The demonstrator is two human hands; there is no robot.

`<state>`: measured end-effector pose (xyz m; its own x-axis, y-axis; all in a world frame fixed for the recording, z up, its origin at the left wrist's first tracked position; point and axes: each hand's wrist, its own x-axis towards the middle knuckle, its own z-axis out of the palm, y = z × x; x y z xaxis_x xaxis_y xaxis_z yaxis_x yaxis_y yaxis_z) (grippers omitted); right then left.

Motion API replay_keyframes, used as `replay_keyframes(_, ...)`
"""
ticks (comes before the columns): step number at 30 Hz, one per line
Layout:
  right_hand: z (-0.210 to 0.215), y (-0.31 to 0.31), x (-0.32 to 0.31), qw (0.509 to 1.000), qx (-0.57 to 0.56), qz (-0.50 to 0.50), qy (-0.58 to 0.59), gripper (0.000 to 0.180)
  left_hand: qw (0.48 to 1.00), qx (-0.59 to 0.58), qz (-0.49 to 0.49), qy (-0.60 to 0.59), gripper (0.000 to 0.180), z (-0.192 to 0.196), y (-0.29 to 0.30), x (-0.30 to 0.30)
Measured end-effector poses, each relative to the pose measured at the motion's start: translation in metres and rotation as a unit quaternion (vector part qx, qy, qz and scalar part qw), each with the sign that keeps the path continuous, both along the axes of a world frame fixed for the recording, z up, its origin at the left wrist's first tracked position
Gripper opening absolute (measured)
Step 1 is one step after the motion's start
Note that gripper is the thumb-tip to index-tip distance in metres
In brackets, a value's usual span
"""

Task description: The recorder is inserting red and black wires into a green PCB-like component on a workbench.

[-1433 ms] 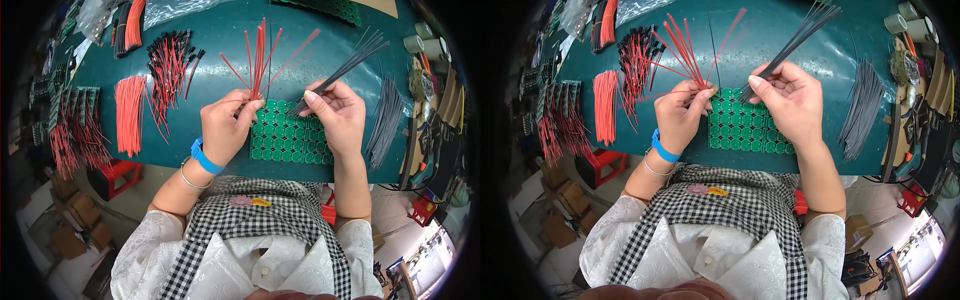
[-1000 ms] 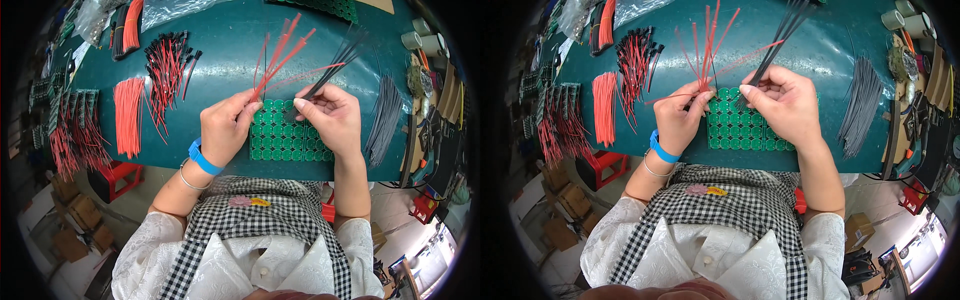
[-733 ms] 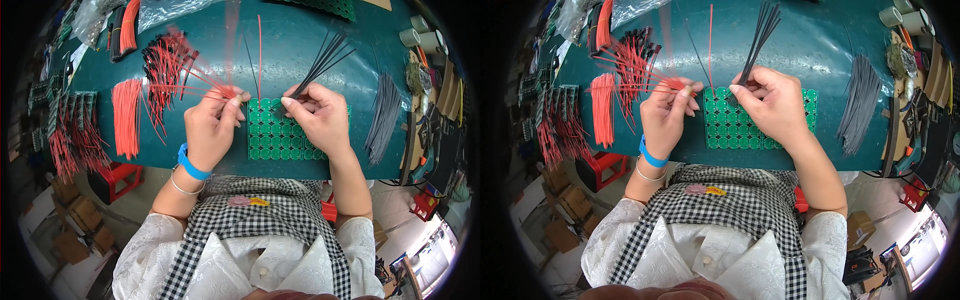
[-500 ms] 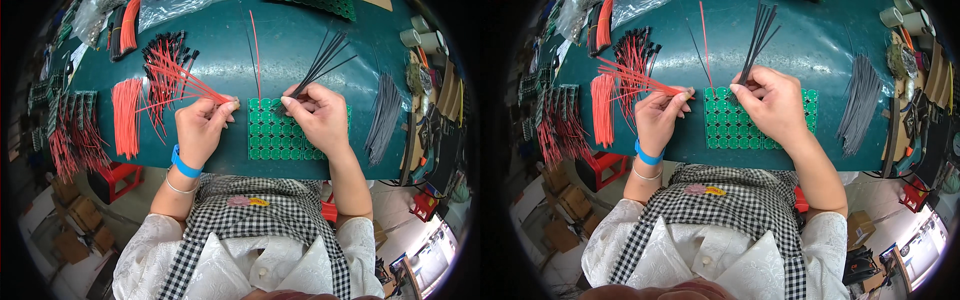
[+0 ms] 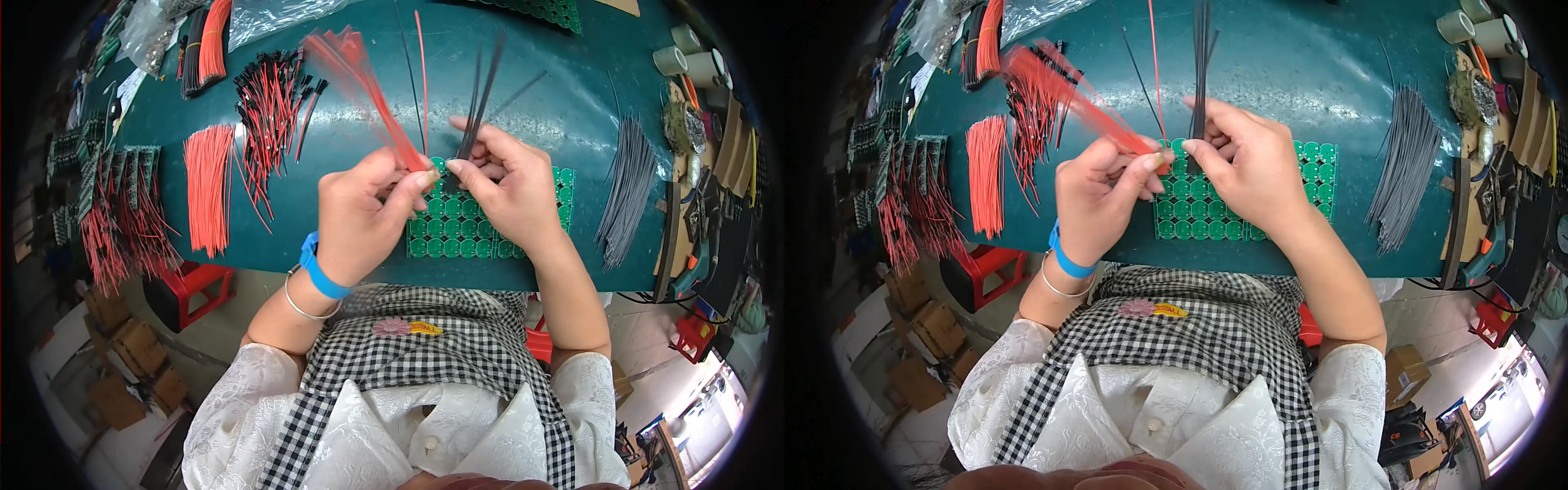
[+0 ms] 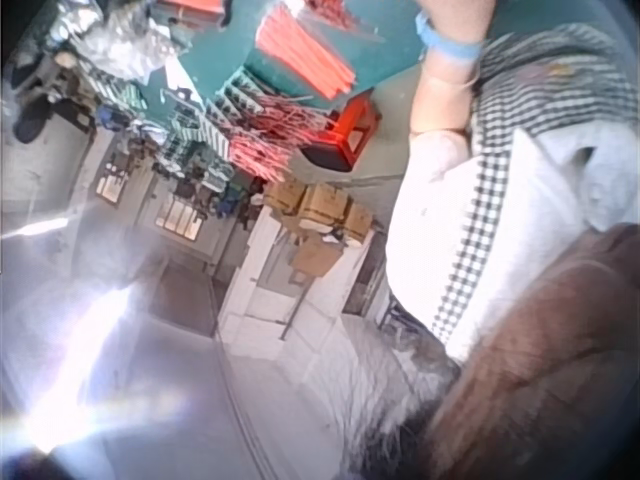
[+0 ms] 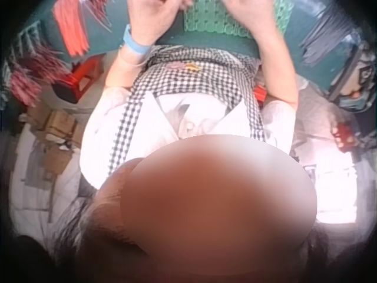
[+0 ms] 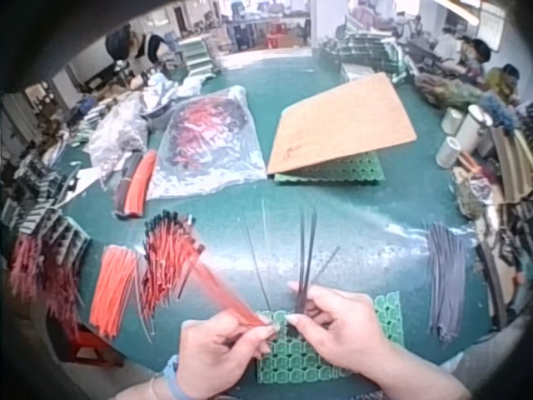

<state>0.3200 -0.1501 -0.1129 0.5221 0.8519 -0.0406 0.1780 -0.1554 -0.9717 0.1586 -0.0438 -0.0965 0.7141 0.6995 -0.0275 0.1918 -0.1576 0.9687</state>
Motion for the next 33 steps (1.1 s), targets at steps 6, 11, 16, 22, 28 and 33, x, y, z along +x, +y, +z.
replay_keyframes(6, 0.009, -0.015, 0.017, 0.99, 0.023, -0.072, 0.117, 0.023, 0.996, 0.084, 0.014, -0.003, 0.005, -0.019, -0.004, 0.014)
replay_keyframes(11, 0.004, -0.043, 0.04, 0.975, 0.032, -0.091, 0.202, 0.014, 0.992, 0.124, 0.009, 0.006, 0.006, -0.024, -0.002, 0.015)
replay_keyframes(16, -0.006, -0.052, 0.036, 0.97, 0.03, -0.105, 0.215, 0.015, 0.988, 0.15, 0.018, 0.006, 0.008, -0.026, -0.004, 0.016)
replay_keyframes(22, -0.002, -0.05, 0.032, 0.969, 0.016, -0.11, 0.221, 0.011, 0.983, 0.183, 0.016, 0.013, 0.01, -0.028, -0.005, 0.016)
replay_keyframes(28, 0.002, -0.055, 0.026, 0.965, 0.01, -0.096, 0.246, 0.009, 0.971, 0.235, -0.014, 0.042, 0.011, -0.026, -0.004, 0.014)
replay_keyframes(33, 0.005, -0.054, 0.024, 0.965, 0.042, -0.067, 0.25, 0.009, 0.96, 0.277, -0.01, 0.04, 0.013, -0.026, -0.005, 0.015)
